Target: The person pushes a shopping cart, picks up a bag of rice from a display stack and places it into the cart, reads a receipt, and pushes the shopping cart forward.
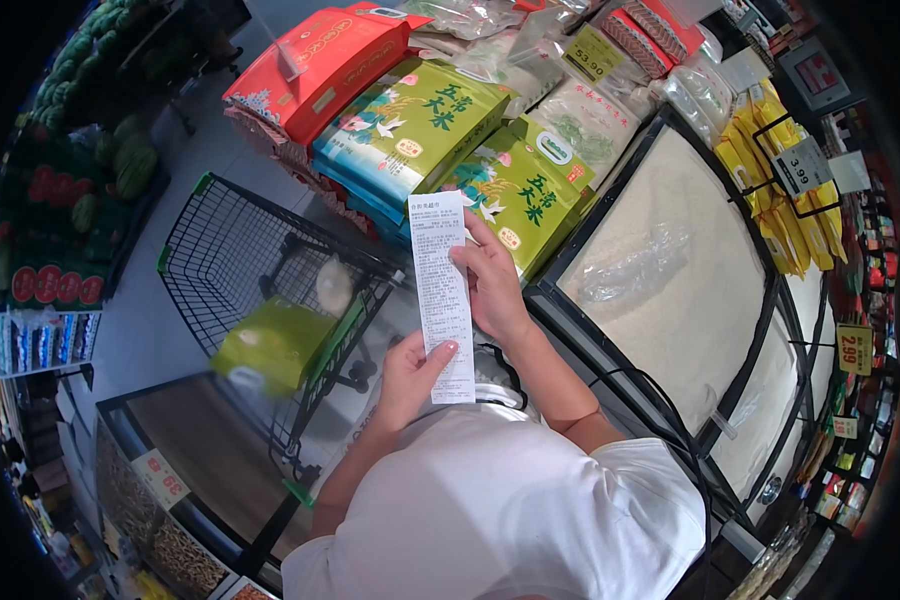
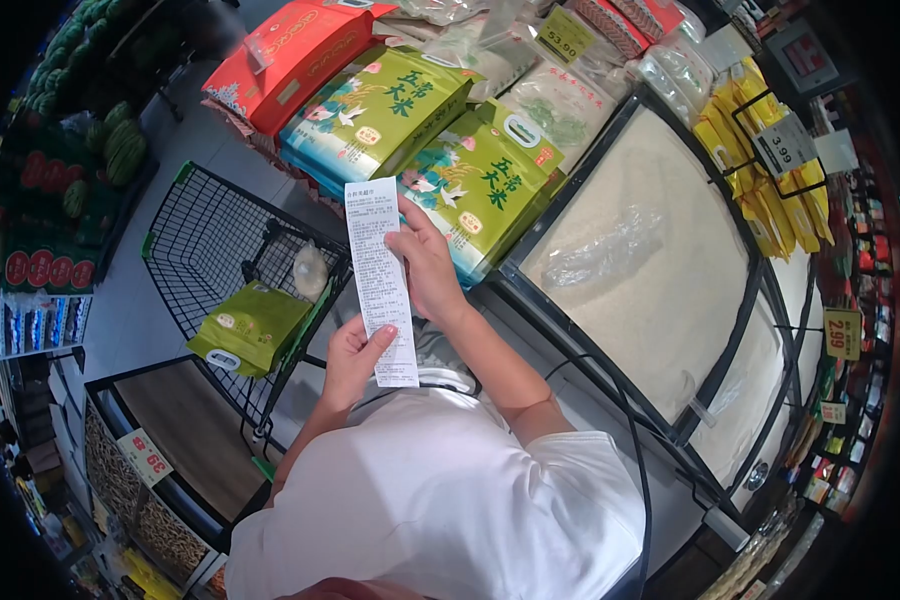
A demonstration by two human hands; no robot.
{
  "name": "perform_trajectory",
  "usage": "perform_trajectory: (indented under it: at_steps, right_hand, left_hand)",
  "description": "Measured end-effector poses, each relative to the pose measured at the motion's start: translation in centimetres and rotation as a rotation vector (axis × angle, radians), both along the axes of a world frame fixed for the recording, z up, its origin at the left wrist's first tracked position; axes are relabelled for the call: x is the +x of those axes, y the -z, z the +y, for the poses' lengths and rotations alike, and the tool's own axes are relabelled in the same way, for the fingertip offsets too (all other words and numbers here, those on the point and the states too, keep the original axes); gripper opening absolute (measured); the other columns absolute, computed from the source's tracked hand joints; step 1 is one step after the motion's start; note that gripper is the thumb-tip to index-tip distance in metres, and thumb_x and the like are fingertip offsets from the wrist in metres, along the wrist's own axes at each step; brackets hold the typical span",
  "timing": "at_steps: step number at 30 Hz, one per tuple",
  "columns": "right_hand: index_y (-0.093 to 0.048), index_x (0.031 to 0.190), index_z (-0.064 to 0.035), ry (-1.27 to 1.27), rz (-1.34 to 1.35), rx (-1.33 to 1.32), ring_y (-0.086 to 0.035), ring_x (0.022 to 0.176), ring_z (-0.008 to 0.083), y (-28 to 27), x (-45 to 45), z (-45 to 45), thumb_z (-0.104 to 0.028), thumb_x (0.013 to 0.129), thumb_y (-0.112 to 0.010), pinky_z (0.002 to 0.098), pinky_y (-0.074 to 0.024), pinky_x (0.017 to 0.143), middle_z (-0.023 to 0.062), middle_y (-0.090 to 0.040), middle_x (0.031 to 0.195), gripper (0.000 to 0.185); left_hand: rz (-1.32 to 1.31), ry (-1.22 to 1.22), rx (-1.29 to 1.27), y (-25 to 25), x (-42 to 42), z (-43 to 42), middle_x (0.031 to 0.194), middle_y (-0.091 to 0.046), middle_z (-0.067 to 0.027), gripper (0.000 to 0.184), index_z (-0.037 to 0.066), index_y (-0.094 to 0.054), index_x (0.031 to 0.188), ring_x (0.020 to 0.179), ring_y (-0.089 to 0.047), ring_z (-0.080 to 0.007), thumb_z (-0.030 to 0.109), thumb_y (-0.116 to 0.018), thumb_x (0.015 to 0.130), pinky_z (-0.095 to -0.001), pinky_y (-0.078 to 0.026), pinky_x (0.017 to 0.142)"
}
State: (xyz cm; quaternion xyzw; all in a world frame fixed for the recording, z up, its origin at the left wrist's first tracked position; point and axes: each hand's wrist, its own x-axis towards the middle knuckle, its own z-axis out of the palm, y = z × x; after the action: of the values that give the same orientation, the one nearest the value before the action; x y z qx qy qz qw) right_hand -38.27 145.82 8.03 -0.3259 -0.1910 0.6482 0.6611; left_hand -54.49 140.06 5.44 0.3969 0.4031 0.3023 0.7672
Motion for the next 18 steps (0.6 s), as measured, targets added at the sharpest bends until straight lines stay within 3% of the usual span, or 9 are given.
perform_trajectory:
  at_steps: [18]
  right_hand:
    - [-0.036, 0.143, -0.0017, -0.013, -0.003, -0.006, -0.066, 0.095, 0.0153, -0.01, -0.43, 0.15, -0.001, 0.088, -0.05, 0.028, -0.0536, 0.083, 0.0128, -0.065, 0.114, 0.057]
  left_hand:
    - [-0.016, -0.017, -0.016, -0.17, -0.35, -0.23, 0.099, -0.069, -0.0046, 0.025, -0.001, -0.061, 0.119, 0.083, -0.063, -0.007, 0.008, -0.059, 0.095, -0.0218, -0.051, 0.072]
